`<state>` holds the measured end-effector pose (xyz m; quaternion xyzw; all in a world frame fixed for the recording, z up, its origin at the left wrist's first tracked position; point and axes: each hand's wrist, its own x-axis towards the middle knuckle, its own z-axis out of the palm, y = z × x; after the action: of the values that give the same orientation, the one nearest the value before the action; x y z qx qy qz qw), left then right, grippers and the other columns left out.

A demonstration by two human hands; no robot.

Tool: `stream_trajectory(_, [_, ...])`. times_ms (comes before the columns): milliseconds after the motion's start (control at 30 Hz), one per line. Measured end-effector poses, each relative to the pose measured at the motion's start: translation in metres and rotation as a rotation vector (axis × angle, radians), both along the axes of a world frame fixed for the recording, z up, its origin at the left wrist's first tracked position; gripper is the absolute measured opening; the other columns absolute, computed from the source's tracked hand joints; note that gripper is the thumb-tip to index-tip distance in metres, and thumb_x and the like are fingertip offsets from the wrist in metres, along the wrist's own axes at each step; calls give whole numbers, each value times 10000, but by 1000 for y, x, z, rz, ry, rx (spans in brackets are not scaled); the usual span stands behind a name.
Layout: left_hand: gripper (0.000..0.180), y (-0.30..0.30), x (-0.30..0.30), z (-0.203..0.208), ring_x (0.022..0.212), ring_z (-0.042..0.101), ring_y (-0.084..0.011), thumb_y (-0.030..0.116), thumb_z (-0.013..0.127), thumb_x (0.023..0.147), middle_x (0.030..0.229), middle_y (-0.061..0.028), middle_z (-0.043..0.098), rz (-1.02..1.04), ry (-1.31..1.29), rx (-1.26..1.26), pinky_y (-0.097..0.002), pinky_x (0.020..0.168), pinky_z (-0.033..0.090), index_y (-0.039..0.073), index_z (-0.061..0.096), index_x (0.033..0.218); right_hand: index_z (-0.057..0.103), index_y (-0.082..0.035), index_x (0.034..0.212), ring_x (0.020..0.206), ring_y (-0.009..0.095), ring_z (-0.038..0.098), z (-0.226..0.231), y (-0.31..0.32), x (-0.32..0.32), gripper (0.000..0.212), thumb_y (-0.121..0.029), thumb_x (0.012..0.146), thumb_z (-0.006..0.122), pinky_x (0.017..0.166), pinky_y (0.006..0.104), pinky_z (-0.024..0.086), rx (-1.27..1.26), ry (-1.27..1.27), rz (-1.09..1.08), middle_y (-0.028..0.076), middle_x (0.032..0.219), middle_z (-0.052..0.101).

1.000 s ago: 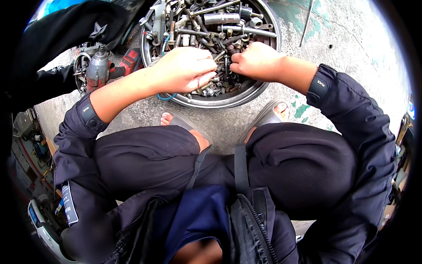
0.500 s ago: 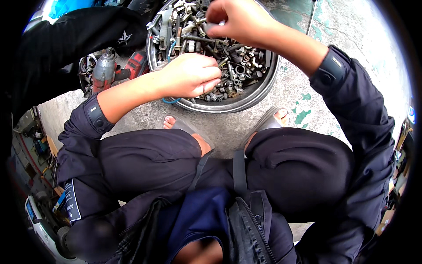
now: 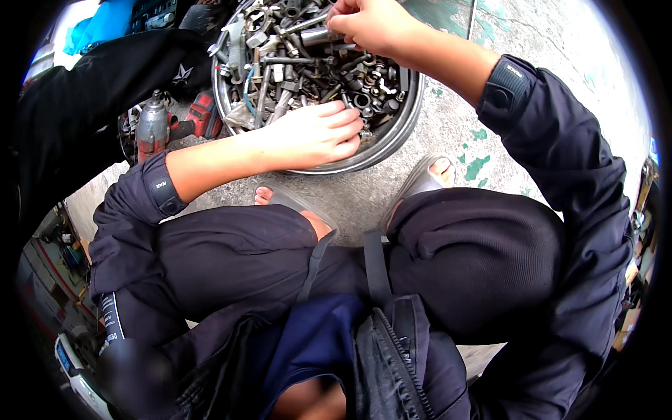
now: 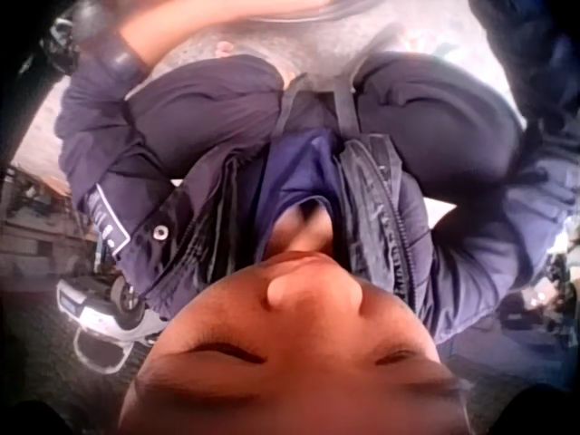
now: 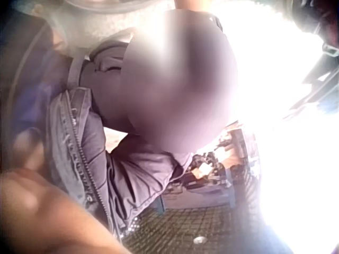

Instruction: The person sits on the floor and sorts through a large metal tray filled with various small metal parts, including bolts, nuts, and washers. They pick up individual items, inspect them, and place them back into the tray, occasionally moving items from one side to the other.

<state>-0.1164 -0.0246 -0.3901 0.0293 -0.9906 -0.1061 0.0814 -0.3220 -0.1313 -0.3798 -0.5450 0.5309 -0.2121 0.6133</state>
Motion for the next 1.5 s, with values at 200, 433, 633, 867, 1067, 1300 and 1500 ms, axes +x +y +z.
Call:
stream_trajectory(200, [383, -12, -26, -27, 1343, 506, -264, 223, 554, 884, 1343, -85, 616, -32, -200, -95, -471, 1152, 350, 66, 638, 1224, 650, -56, 961, 644, 52, 511, 2, 12, -7, 108, -158, 925, 660, 596, 231, 433, 116, -139, -149, -32, 773, 580])
stream_trajectory(433, [448, 0, -16, -22, 1467, 377, -232, 188, 538, 884, 1417, -36, 585, 9, -365, -42, -554, 1240, 215, 81, 628, 1310, 623, -105, 834, 606, 49, 474, -11, 26, -15, 126, -191, 912, 675, 562, 224, 384, 182, -195, -133, -46, 688, 530])
stream_trajectory(633, [436, -3, -1, -1, 1466, 366, -164, 177, 556, 879, 1497, -6, 521, 66, -445, 1, -558, 1214, 273, 124, 615, 1308, 639, -90, 848, 629, 55, 481, -9, 37, -12, 165, -229, 931, 667, 568, 238, 407, 198, -146, -138, -39, 712, 546])
stream_trajectory(867, [433, 1, 16, 0, 1432, 401, -169, 327, 605, 916, 1449, 12, 548, 118, -403, 39, -549, 1207, 262, 171, 622, 1319, 686, -34, 930, 699, 90, 593, 0, 39, -6, 181, -210, 906, 650, 648, 270, 488, 6, 83, 133, 20, 771, 654])
stream_trajectory(1067, [442, 3, 25, 4, 1425, 411, -174, 398, 610, 936, 1443, 11, 547, 157, -393, 55, -539, 1201, 271, 190, 618, 1326, 712, -10, 867, 805, 336, 704, 0, 53, -1, 184, -173, 820, 641, 775, 412, 550, -196, 470, 638, 187, 829, 713])
stream_trajectory(1300, [449, 4, 27, 3, 1449, 383, -182, 374, 620, 928, 1430, -6, 550, 171, -354, 72, -534, 1215, 254, 158, 621, 1322, 697, 1, 905, 798, 314, 696, 3, 50, -9, 196, -172, 847, 624, 764, 405, 536, -135, 492, 673, 176, 825, 708])
stream_trajectory(1500, [508, -3, 22, 13, 1436, 394, -251, 378, 700, 842, 1369, -51, 571, 84, -368, 25, -542, 1216, 246, 95, 643, 1260, 643, 14, 968, 713, 195, 615, 55, 41, -36, 177, -158, 930, 620, 691, 346, 506, -206, 367, 318, 97, 775, 636])
